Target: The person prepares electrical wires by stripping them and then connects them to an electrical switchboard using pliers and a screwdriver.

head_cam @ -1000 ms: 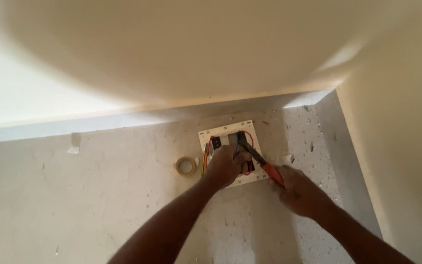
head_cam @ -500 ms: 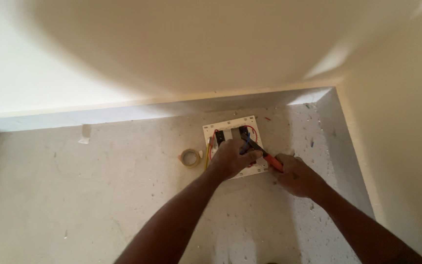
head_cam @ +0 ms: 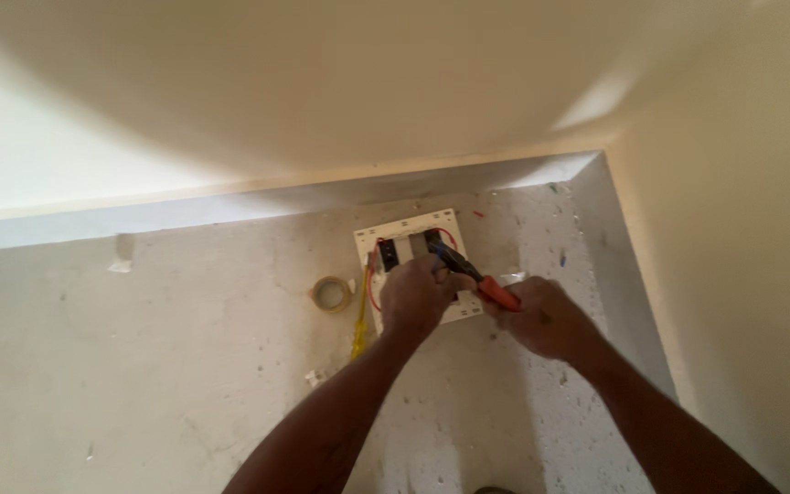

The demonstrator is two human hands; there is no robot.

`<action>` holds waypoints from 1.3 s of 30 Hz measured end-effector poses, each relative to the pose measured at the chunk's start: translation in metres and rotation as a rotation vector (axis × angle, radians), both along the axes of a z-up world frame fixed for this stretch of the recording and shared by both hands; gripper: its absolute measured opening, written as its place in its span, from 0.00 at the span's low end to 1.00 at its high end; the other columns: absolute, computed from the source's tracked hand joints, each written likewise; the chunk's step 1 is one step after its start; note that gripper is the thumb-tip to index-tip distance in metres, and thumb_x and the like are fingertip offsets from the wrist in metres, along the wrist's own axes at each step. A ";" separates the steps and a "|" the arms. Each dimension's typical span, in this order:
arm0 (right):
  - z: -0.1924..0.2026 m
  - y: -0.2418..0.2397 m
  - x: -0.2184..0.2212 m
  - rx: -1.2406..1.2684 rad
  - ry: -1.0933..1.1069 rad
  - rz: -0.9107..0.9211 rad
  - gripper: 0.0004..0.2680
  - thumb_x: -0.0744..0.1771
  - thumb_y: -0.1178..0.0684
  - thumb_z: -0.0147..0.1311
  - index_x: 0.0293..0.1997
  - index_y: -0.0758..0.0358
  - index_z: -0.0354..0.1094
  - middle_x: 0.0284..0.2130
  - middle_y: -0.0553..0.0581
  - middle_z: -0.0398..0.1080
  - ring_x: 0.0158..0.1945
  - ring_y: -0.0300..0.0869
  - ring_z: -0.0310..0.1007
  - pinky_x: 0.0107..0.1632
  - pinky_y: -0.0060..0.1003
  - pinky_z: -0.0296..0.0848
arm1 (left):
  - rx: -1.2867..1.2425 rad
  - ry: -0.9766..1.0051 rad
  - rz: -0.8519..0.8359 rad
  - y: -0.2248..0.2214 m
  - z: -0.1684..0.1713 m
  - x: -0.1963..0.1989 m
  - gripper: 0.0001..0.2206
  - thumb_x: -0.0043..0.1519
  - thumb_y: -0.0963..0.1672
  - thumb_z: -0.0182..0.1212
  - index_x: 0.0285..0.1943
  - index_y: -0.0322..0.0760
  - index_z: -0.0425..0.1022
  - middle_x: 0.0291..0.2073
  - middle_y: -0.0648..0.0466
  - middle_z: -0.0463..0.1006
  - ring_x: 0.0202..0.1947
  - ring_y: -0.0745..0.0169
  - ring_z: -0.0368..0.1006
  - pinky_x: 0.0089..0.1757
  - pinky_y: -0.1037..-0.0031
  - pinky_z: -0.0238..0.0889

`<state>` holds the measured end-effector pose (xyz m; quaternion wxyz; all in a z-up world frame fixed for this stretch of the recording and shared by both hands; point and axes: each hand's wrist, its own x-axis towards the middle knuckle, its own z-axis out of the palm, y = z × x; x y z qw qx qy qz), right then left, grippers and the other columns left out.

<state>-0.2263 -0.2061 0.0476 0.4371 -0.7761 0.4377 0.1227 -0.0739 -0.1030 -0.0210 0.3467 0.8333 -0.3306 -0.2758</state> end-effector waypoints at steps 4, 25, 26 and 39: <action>-0.002 0.011 -0.003 0.162 0.120 -0.181 0.15 0.67 0.44 0.56 0.30 0.68 0.75 0.18 0.61 0.67 0.22 0.48 0.65 0.29 0.47 0.65 | -0.037 0.010 0.027 0.001 -0.004 -0.001 0.25 0.46 0.57 0.76 0.25 0.34 0.73 0.19 0.50 0.76 0.24 0.46 0.72 0.31 0.57 0.64; 0.003 0.033 0.013 0.556 -0.325 -0.776 0.11 0.69 0.48 0.51 0.42 0.68 0.71 0.30 0.60 0.77 0.19 0.34 0.57 0.21 0.30 0.56 | -0.220 0.051 0.235 -0.023 -0.012 -0.019 0.15 0.49 0.49 0.74 0.29 0.33 0.78 0.20 0.49 0.78 0.21 0.53 0.73 0.28 0.60 0.67; 0.008 0.031 0.012 0.524 -0.292 -0.724 0.11 0.69 0.48 0.51 0.42 0.70 0.71 0.30 0.61 0.78 0.19 0.34 0.55 0.21 0.30 0.55 | -0.185 0.070 0.193 -0.023 -0.010 -0.017 0.15 0.50 0.49 0.75 0.28 0.33 0.78 0.19 0.49 0.77 0.20 0.55 0.72 0.27 0.61 0.66; -0.008 0.039 -0.037 0.327 -0.122 -0.616 0.14 0.68 0.47 0.52 0.49 0.70 0.76 0.29 0.58 0.78 0.21 0.34 0.58 0.26 0.31 0.60 | -0.338 0.330 0.016 -0.007 -0.002 0.000 0.20 0.54 0.48 0.76 0.28 0.33 0.65 0.20 0.57 0.69 0.21 0.70 0.65 0.26 0.70 0.64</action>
